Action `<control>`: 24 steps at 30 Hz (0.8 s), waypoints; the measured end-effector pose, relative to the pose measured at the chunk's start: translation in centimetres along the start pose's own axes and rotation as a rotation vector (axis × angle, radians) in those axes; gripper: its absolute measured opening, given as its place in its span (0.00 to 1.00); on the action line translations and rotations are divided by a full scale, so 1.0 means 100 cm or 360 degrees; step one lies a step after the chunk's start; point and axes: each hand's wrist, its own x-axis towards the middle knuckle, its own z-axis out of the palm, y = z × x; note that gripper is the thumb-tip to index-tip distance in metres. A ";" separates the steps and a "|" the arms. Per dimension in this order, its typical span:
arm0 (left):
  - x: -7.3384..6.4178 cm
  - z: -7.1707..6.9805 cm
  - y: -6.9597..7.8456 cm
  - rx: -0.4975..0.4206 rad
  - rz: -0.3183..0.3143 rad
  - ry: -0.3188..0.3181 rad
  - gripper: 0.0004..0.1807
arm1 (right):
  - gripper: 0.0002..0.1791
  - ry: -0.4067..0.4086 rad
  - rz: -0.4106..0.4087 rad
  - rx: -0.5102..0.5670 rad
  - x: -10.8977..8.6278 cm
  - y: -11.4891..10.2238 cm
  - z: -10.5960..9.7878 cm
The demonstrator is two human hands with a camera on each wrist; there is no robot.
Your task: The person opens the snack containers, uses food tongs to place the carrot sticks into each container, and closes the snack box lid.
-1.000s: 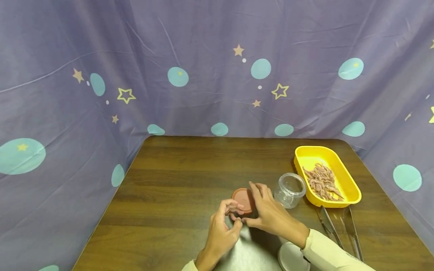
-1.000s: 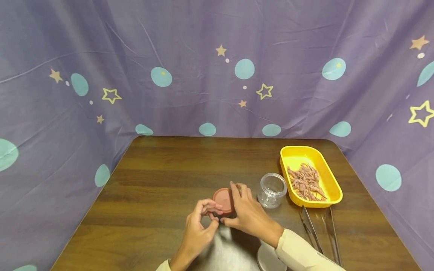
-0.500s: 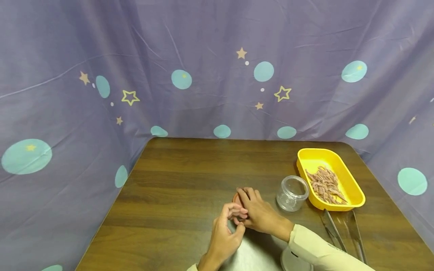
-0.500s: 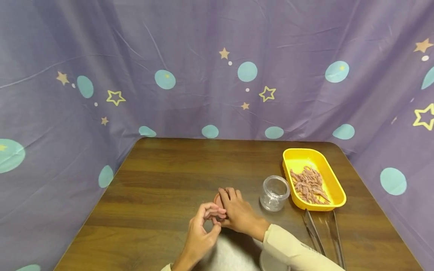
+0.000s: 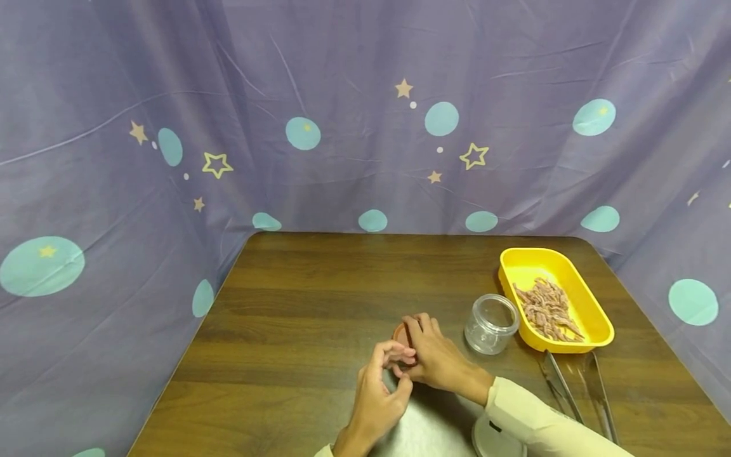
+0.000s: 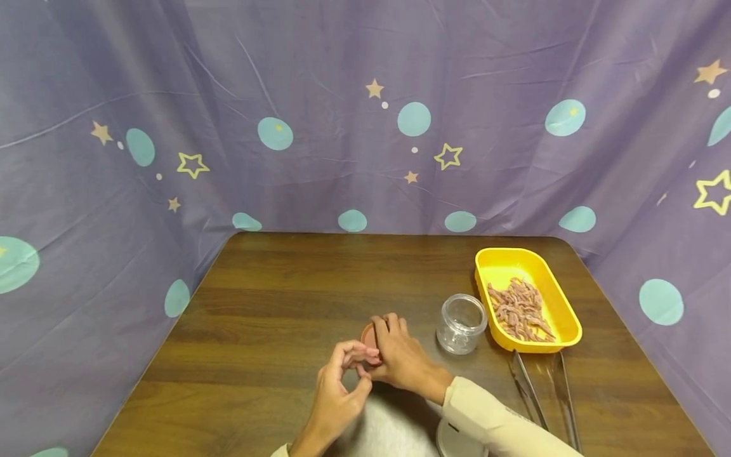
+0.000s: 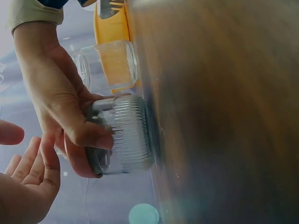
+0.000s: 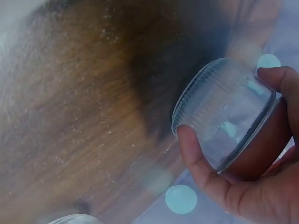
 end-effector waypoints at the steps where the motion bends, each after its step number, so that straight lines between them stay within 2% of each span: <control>1: -0.001 0.001 -0.002 0.0008 0.0016 0.0011 0.26 | 0.51 0.0003 0.0036 0.0044 -0.001 0.000 -0.002; 4: -0.004 0.004 -0.011 0.0065 0.0076 0.0055 0.29 | 0.51 0.0020 0.0185 0.0190 -0.005 -0.001 -0.011; 7: -0.007 0.007 -0.022 0.0155 0.0144 0.0105 0.31 | 0.49 0.0008 0.0357 0.0416 -0.010 -0.003 -0.022; 10: -0.010 0.009 -0.029 0.0220 0.0177 0.0084 0.33 | 0.49 -0.0049 0.0514 0.0649 -0.016 -0.004 -0.034; 14: -0.012 0.013 -0.029 0.0280 0.0142 -0.0060 0.37 | 0.49 -0.0154 0.0682 0.0963 -0.025 -0.006 -0.045; 18: -0.013 0.017 -0.026 0.0454 0.0100 -0.0144 0.42 | 0.49 -0.0201 0.0761 0.1200 -0.036 -0.016 -0.053; 20: -0.014 0.018 -0.025 0.0552 0.0094 -0.0155 0.46 | 0.49 -0.0205 0.0773 0.1269 -0.040 -0.023 -0.056; 24: -0.014 0.020 -0.021 0.0743 -0.0011 -0.0162 0.51 | 0.47 -0.0135 0.0801 0.1300 -0.045 -0.037 -0.059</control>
